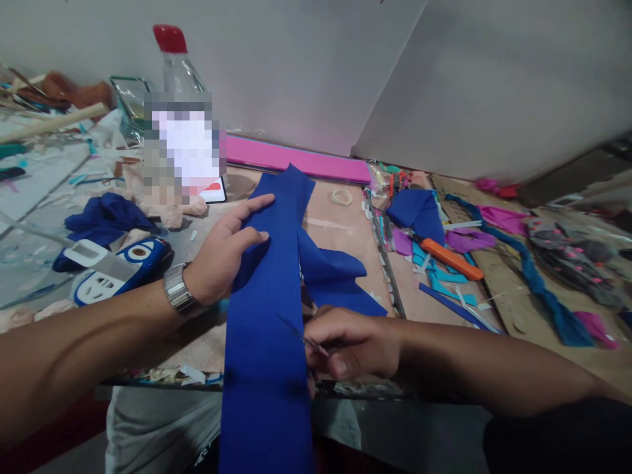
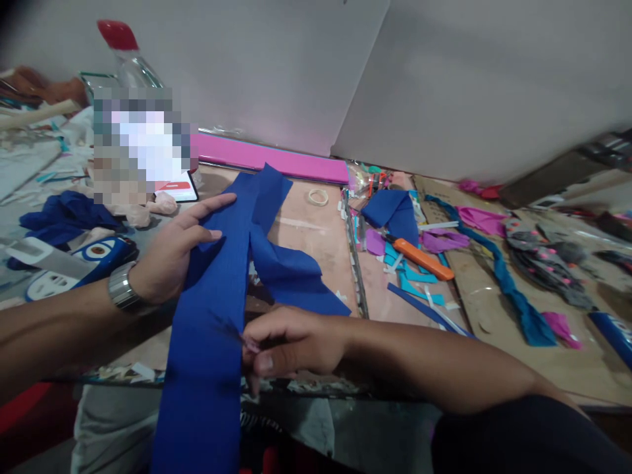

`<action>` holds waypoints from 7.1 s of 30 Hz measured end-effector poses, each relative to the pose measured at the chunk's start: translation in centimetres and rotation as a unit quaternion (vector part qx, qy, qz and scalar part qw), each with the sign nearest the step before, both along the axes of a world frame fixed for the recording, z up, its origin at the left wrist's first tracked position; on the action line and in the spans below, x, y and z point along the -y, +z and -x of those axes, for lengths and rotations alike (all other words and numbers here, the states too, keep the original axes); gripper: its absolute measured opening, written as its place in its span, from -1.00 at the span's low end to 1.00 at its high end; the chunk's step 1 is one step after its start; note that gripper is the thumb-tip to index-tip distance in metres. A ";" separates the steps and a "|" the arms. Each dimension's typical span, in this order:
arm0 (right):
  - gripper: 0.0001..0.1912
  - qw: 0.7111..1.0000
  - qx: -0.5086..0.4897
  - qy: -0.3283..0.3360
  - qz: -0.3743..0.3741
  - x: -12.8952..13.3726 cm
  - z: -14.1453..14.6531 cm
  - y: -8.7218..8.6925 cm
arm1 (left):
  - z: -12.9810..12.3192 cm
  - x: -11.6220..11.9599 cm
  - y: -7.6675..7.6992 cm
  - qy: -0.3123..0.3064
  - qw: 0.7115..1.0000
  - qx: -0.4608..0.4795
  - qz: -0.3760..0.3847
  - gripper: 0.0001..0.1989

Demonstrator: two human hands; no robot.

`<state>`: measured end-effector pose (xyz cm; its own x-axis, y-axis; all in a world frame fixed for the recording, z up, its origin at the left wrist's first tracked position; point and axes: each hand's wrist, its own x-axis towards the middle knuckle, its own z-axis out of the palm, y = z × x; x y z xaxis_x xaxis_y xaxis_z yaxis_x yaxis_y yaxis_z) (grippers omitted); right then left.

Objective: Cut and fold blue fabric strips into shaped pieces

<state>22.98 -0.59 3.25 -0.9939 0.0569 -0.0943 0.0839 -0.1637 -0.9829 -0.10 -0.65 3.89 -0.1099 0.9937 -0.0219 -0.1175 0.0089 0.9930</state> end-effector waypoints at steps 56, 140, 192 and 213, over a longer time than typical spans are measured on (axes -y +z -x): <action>-0.46 0.943 0.080 -0.271 0.178 1.2 1.3 -1.5 | 1.0 0.1 -1.2 0.008 0.972 -0.149 -0.183 -0.26; -0.44 0.927 0.046 -0.360 0.096 0.9 1.3 -1.8 | 0.9 -0.2 -1.6 0.006 0.986 -0.114 -0.123 -0.57; -0.51 0.956 -0.013 -0.280 -0.090 1.0 0.7 -1.5 | 1.3 -0.5 -0.9 0.019 0.983 -0.081 -0.162 -0.26; -0.35 0.950 0.084 -0.294 0.062 1.3 0.5 -1.2 | 1.2 -0.4 -0.8 0.036 0.974 -0.116 -0.192 -0.20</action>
<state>22.49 -1.89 2.04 -0.7644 0.5756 -0.2906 0.0961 -0.3440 -0.9341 -1.28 -0.21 3.09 -0.1377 0.9135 0.3827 0.1237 -0.3675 0.9218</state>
